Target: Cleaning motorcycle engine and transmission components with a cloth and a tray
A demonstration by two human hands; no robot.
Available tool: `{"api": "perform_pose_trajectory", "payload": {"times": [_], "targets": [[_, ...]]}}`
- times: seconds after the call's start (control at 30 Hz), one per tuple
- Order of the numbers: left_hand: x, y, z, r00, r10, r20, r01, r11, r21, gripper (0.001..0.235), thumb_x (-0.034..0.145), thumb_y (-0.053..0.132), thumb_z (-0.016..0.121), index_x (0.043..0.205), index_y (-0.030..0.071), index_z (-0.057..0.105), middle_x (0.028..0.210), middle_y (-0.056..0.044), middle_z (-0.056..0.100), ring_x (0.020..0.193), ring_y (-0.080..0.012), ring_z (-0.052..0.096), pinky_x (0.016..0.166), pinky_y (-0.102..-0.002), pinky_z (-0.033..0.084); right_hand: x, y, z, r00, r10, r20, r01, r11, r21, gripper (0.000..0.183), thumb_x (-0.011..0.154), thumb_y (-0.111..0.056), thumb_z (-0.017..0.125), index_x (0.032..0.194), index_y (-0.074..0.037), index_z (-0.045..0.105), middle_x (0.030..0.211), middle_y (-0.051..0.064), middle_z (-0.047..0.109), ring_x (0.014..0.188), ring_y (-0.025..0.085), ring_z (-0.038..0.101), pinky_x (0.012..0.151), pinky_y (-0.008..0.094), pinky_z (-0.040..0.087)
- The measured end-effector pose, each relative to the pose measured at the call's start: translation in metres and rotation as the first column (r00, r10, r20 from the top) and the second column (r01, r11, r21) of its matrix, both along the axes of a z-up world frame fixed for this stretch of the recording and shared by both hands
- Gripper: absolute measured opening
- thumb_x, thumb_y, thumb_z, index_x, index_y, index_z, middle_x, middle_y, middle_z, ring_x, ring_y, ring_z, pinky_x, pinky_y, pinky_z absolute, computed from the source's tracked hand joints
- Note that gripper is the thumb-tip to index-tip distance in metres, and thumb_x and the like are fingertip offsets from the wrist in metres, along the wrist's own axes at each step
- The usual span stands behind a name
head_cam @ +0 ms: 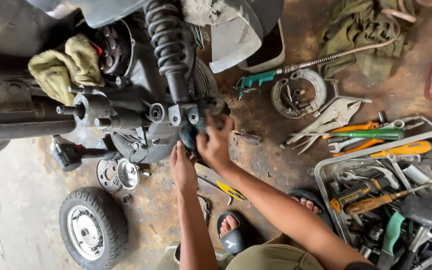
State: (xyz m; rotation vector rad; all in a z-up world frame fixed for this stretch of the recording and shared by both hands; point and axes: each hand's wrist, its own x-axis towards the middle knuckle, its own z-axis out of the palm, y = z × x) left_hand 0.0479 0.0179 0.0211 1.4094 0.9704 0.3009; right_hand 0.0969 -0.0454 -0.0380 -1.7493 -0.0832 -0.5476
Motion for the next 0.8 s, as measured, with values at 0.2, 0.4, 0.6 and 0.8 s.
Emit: {"api": "perform_pose_trajectory", "payload": {"times": [0.2,0.4,0.6,0.8], "targets": [[-0.017,0.047,-0.036,0.996,-0.001,-0.094,0.02,0.981,0.195,0.023,0.106,0.024,0.055,0.094,0.008,0.067,0.07,-0.005,0.06,0.062,-0.0126,0.058,0.054,-0.033,0.054,-0.028,0.04,-0.018,0.947,0.32,0.036,-0.313,0.94,-0.135,0.032,0.09,-0.017,0.069,0.119,-0.003,0.068,0.118,0.023,0.047,0.104,0.045,0.056,0.074,0.048,0.055],[-0.029,0.031,-0.004,0.984,-0.059,-0.167,0.091,0.977,0.192,0.021,0.102,0.023,0.057,0.091,0.007,0.065,0.079,-0.012,0.062,0.075,-0.0189,0.058,0.066,-0.039,0.053,-0.035,0.018,-0.011,0.935,0.332,-0.126,-0.341,0.938,-0.06,0.053,0.087,-0.012,0.065,0.14,-0.019,0.063,0.124,0.018,0.051,0.099,0.043,0.062,0.073,0.05,0.058],[-0.007,0.004,0.014,0.979,-0.149,-0.143,0.157,0.986,0.051,0.025,0.102,0.028,0.062,0.089,0.007,0.065,0.075,-0.007,0.063,0.068,-0.0162,0.061,0.061,-0.03,0.054,-0.024,0.001,-0.029,0.997,0.009,-0.078,-0.007,1.0,0.025,0.052,0.086,-0.011,0.063,0.138,-0.015,0.064,0.127,0.018,0.05,0.111,0.039,0.062,0.095,0.041,0.054],[0.007,0.02,-0.001,0.995,-0.075,-0.072,0.086,0.984,0.159,0.019,0.106,0.02,0.054,0.097,0.007,0.063,0.081,-0.005,0.058,0.073,-0.0144,0.055,0.064,-0.029,0.052,0.0,0.011,0.019,0.97,0.244,-0.016,-0.245,0.966,-0.086,0.034,0.096,-0.018,0.062,0.128,-0.008,0.063,0.127,0.02,0.043,0.101,0.044,0.06,0.089,0.049,0.054]]}}
